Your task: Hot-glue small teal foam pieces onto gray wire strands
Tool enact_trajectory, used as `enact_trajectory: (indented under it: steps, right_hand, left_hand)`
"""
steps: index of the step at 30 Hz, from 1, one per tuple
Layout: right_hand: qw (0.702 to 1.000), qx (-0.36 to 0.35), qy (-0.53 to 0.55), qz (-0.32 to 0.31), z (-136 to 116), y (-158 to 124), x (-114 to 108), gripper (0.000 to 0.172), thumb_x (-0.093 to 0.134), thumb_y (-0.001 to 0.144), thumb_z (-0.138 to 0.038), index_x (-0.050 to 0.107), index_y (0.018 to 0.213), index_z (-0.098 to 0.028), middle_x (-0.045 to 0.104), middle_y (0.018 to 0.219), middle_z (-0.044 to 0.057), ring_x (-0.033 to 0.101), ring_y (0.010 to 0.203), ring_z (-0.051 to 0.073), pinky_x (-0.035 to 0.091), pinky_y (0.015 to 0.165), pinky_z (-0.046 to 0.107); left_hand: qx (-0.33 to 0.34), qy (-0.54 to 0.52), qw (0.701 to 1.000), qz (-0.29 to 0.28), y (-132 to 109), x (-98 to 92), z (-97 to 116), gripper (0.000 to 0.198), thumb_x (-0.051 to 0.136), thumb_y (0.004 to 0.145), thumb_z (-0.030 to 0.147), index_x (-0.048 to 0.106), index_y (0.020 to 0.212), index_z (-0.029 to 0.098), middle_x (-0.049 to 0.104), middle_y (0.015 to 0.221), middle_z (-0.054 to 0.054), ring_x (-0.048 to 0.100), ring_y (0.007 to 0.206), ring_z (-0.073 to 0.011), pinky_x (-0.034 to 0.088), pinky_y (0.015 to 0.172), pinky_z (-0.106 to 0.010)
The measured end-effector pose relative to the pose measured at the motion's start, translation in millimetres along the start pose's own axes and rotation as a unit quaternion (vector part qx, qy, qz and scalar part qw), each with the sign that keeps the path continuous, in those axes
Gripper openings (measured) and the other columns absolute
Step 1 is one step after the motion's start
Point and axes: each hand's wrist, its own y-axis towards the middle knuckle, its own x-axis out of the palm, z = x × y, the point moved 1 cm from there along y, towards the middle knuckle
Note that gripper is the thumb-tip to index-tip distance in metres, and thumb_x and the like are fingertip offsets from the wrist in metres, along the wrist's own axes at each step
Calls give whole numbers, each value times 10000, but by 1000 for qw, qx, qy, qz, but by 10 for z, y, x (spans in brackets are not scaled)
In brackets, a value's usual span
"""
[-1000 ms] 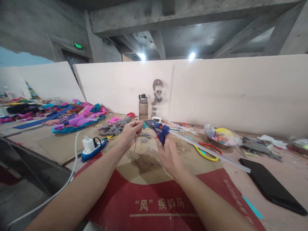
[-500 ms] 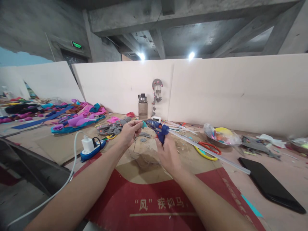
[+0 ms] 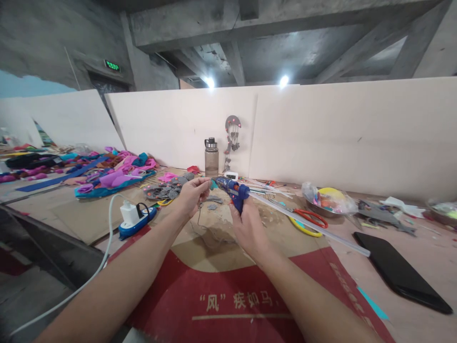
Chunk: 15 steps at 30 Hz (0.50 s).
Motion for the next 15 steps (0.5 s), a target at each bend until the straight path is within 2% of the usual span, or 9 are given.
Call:
enact_trajectory:
  steps: [8,15]
  right_hand:
    - [1000,1,-3,0,24,-2,13,324,388,901,-364,508,1127,-165,622,1024,131,565,901,255,441,849,431]
    - [1000,-6,4,1,29,0,23,352,392,901,-374,508,1163,-170,620,1073,139,565,964,265,424,893,444]
  left_hand:
    - [-3,1,1000,-8,17,-10,-35,309,769,602,383,649,737,132,501,510,32,390,426,-37,217,401,-173]
    - [13,-10,1000,-8,45,-42,-67,310,759,614,383,662,769,132,506,534,30,400,440,-39,219,398,-172]
